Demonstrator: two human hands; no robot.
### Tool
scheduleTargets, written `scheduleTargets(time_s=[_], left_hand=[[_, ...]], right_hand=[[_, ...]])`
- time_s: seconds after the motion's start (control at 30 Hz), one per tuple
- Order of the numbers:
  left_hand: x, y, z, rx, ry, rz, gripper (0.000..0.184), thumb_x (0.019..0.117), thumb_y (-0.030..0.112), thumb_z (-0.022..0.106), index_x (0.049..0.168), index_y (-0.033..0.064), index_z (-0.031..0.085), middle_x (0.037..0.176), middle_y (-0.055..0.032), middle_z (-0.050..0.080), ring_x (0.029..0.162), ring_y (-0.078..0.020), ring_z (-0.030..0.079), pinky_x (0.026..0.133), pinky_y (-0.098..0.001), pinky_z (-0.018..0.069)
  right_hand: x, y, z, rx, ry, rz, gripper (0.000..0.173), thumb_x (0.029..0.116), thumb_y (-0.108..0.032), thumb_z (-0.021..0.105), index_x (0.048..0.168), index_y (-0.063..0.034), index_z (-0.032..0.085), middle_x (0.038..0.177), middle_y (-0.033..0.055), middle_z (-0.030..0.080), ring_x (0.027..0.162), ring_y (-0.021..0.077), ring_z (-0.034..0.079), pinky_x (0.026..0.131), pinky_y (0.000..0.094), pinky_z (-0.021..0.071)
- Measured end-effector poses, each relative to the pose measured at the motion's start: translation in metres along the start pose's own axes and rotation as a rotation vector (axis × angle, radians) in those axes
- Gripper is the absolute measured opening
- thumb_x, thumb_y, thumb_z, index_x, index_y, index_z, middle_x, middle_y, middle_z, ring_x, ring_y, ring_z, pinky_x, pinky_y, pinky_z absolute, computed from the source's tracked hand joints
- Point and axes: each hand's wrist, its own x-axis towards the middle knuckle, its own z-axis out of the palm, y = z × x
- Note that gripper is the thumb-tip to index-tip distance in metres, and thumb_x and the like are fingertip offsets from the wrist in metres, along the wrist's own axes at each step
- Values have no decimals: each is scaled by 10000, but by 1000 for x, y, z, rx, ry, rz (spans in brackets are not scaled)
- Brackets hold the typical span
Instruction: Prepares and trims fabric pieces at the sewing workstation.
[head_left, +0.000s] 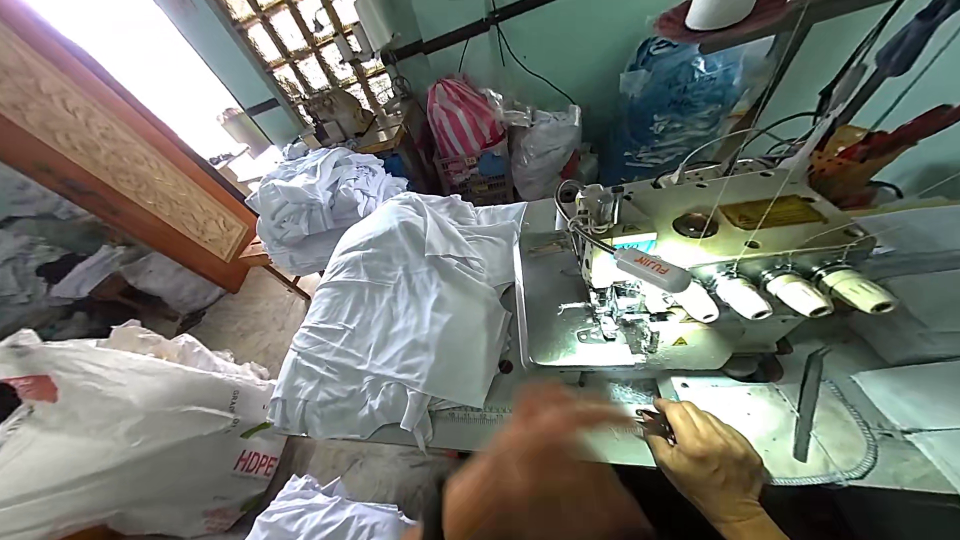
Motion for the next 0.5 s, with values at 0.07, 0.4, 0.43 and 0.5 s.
scheduleTargets(time_s=[0.07,0.4,0.43,0.5], left_hand=[[28,-103,-36,339,114,-141,188,973,135,617,997,-23,715,1281,-160,676,1220,-208,635,1040,-363,505],[135,-296,-62,448,179,-983,400,1094,219,445,1370,-35,585,1381,-280,588,1275,-386,585,1030,-563,475],[147,-293,-60,128,242,-899,441,1127,239,362,1436,-56,475,1395,-240,566,1196,-277,629,976,-427,534],[160,-280,-65,-363,308,-722,561,1122,288,339,1614,115,131,1592,-175,339,1301,-242,561,1021,-404,518]], right_hand=[[-1,0,0,-8,-6,-1,369,893,-272,491,865,15,721,721,157,683,601,325,672,510,435,494],[-3,0,-7,-34,-57,-8,378,918,-298,498,887,-7,737,721,130,685,612,297,673,532,412,509],[-4,1,-6,-35,-51,-11,386,919,-304,489,883,-8,735,719,130,684,607,295,669,529,409,505],[-5,1,-4,-39,-30,-11,390,918,-308,479,877,-12,730,711,127,675,597,290,657,521,402,491]])
